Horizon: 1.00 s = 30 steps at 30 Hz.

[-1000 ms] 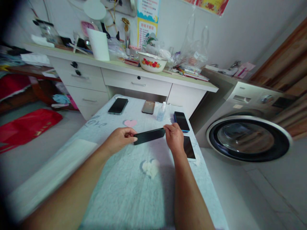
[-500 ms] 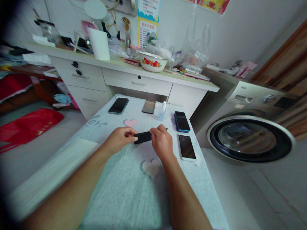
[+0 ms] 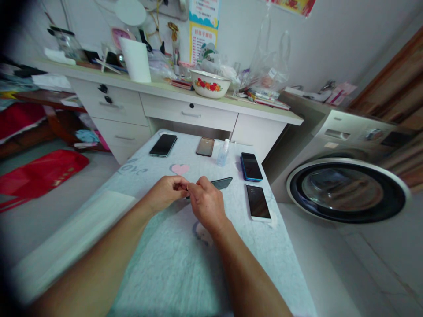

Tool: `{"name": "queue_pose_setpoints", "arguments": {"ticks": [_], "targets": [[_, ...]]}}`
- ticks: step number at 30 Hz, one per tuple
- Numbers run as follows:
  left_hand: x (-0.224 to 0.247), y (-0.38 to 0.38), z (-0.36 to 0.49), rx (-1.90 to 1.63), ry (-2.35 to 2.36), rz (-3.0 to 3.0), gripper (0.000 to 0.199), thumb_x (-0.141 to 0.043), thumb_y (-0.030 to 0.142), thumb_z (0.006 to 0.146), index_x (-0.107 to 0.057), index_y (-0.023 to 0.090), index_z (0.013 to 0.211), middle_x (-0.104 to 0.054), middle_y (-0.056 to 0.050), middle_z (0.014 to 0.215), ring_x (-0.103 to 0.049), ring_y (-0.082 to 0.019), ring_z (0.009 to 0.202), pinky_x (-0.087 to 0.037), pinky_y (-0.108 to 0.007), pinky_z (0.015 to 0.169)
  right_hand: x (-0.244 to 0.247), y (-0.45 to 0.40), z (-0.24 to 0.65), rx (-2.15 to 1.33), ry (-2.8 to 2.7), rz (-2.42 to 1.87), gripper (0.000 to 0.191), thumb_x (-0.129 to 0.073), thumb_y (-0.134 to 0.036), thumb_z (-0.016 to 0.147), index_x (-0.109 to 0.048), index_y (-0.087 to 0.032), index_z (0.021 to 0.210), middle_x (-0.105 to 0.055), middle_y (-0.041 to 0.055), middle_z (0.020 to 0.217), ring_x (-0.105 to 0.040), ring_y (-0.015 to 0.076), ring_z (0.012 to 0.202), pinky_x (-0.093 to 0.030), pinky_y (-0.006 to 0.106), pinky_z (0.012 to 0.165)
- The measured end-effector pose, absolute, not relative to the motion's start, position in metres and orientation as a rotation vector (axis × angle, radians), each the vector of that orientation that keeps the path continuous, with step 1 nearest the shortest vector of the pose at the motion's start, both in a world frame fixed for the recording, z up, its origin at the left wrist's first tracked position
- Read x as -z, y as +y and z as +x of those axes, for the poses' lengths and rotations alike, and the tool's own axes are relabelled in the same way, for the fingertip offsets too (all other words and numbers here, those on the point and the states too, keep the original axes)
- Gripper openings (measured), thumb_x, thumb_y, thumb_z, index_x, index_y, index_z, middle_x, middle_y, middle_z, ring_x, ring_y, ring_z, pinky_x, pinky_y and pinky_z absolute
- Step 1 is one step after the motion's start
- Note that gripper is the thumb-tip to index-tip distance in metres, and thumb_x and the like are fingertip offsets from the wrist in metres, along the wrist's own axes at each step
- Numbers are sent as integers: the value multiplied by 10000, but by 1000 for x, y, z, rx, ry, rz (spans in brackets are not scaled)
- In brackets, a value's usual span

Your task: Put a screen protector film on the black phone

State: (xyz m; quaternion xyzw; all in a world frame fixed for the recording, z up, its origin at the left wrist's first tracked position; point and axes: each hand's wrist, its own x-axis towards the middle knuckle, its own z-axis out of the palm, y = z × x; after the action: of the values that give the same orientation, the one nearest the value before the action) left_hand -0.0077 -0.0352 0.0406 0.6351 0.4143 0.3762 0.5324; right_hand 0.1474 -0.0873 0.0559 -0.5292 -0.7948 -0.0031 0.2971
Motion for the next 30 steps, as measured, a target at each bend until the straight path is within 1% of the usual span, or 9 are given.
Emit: {"name": "queue_pose_setpoints", "arguments": {"ticks": [3, 8, 13, 17, 21, 25, 30], "targets": [[-39, -35, -8, -896, 973, 1512, 129, -709, 228, 610, -652, 150, 696, -588, 38, 600, -501, -80, 567, -401, -209, 554, -55, -87, 146, 10, -2117, -1391, 245, -436, -257, 940, -667, -246, 1020, -550, 34, 869, -524, 125, 730, -383, 217, 637], [-38, -34, -9, -887, 984, 1509, 140, -705, 220, 606, -654, 151, 717, -586, 42, 600, -503, -78, 564, -402, -211, 560, -58, -86, 150, 17, -2108, -1438, 237, -447, -253, 934, -682, -247, 964, -545, 26, 855, -529, 121, 732, -382, 213, 635], [-40, -34, -8, -884, 1026, 1540, 167, -704, 228, 607, -666, 152, 750, -575, 47, 600, -493, -78, 560, -400, -213, 560, -61, -85, 156, 14, -2085, -1451, 226, -457, -249, 927, -678, -236, 969, -544, 26, 865, -540, 119, 753, -393, 208, 655], [-41, -35, -8, -880, 1012, 1523, 168, -708, 228, 594, -650, 151, 733, -576, 44, 609, -496, -79, 567, -403, -214, 563, -61, -86, 154, 12, -2106, -1451, 240, -443, -246, 930, -681, -237, 960, -544, 28, 854, -534, 123, 744, -398, 213, 656], [-39, -34, -8, -872, 986, 1519, 158, -694, 246, 608, -639, 148, 720, -587, 29, 621, -508, -91, 579, -390, -218, 550, -61, -89, 147, 0, -2141, -1418, 260, -428, -254, 934, -673, -256, 1019, -562, 36, 858, -522, 132, 730, -401, 221, 643], [-36, -33, -9, -870, 1005, 1565, 124, -676, 204, 618, -656, 146, 725, -583, 30, 617, -494, -85, 571, -369, -218, 553, -61, -89, 142, -6, -2176, -1404, 281, -409, -264, 942, -664, -267, 1059, -570, 40, 865, -522, 136, 732, -403, 223, 637], [-38, -33, -10, -858, 985, 1531, 134, -689, 230, 625, -651, 146, 723, -580, 35, 620, -499, -83, 582, -384, -216, 563, -61, -87, 148, -10, -2146, -1421, 273, -416, -278, 948, -670, -266, 1045, -566, 36, 873, -534, 132, 746, -404, 220, 655]]}}
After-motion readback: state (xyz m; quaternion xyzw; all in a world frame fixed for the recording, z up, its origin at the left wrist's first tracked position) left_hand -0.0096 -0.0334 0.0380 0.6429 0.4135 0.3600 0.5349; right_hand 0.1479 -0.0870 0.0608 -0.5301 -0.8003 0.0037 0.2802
